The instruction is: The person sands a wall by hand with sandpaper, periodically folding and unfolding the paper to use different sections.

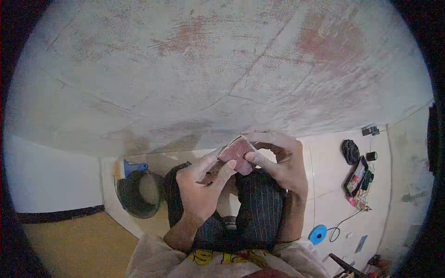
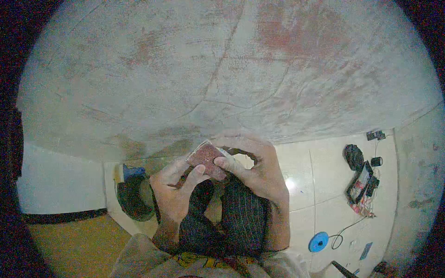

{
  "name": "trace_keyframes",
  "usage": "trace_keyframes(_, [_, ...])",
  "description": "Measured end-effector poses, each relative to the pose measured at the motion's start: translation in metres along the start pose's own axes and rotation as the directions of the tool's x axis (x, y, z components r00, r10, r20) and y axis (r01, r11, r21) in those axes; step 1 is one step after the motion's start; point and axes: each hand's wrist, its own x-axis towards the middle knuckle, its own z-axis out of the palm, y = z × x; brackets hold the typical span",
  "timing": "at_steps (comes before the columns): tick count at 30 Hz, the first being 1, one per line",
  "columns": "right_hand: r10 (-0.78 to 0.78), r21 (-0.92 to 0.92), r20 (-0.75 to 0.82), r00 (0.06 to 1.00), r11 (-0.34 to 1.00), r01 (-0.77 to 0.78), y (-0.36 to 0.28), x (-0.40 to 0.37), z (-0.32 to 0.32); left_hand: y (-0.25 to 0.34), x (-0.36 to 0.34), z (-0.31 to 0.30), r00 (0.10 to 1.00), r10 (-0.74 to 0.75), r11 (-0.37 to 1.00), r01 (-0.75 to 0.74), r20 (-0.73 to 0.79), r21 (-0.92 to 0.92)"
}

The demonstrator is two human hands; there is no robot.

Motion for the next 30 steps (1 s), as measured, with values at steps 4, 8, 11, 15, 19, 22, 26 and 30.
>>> trace_keyframes(4, [0.015, -0.003, -0.014, 1.0, 1.0, -0.015, 0.002, 0.0, -0.001, -0.001, 0.001, 0.001, 1.0, -0.008, 0.999, 0.008, -0.004, -0.031])
trace_keyframes(8, [-0.018, -0.027, -0.032, 0.999, 0.999, 0.017, 0.004, 0.002, -0.002, 0.004, 0.001, 0.003, 1.0, -0.009, 1.0, 0.009, -0.023, -0.023])
trace_keyframes(11, [0.006, -0.057, -0.037, 0.999, 0.998, -0.008, 0.007, 0.0, -0.003, 0.005, 0.001, 0.0, 0.999, 0.046, 0.995, -0.047, 0.018, 0.085])
trace_keyframes(15, [0.062, -0.028, -0.066, 0.996, 0.998, -0.064, 0.006, -0.003, -0.001, 0.003, -0.002, 0.001, 1.0, 0.0, 0.999, 0.0, -0.008, 0.039])
trace_keyframes(19, [0.051, 0.07, -0.032, 0.998, 0.996, -0.048, 0.004, -0.001, 0.0, 0.004, -0.003, 0.0, 0.998, 0.018, 0.999, -0.021, -0.054, -0.046])
trace_keyframes(22, [0.053, 0.104, 0.044, 0.998, 0.993, -0.058, -0.002, 0.001, 0.0, 0.005, -0.003, -0.001, 0.996, 0.042, 0.992, -0.05, -0.076, -0.116])
trace_keyframes(26, [0.078, 0.06, 0.024, 0.997, 0.995, -0.079, -0.002, -0.001, -0.002, 0.002, -0.003, -0.003, 0.997, 0.036, 0.999, -0.037, -0.072, -0.014])
trace_keyframes(30, [0.096, -0.066, 0.004, 0.995, 0.993, -0.095, -0.002, -0.001, 0.0, -0.006, -0.003, -0.002, 0.994, 0.008, 1.0, -0.011, -0.111, -0.028])
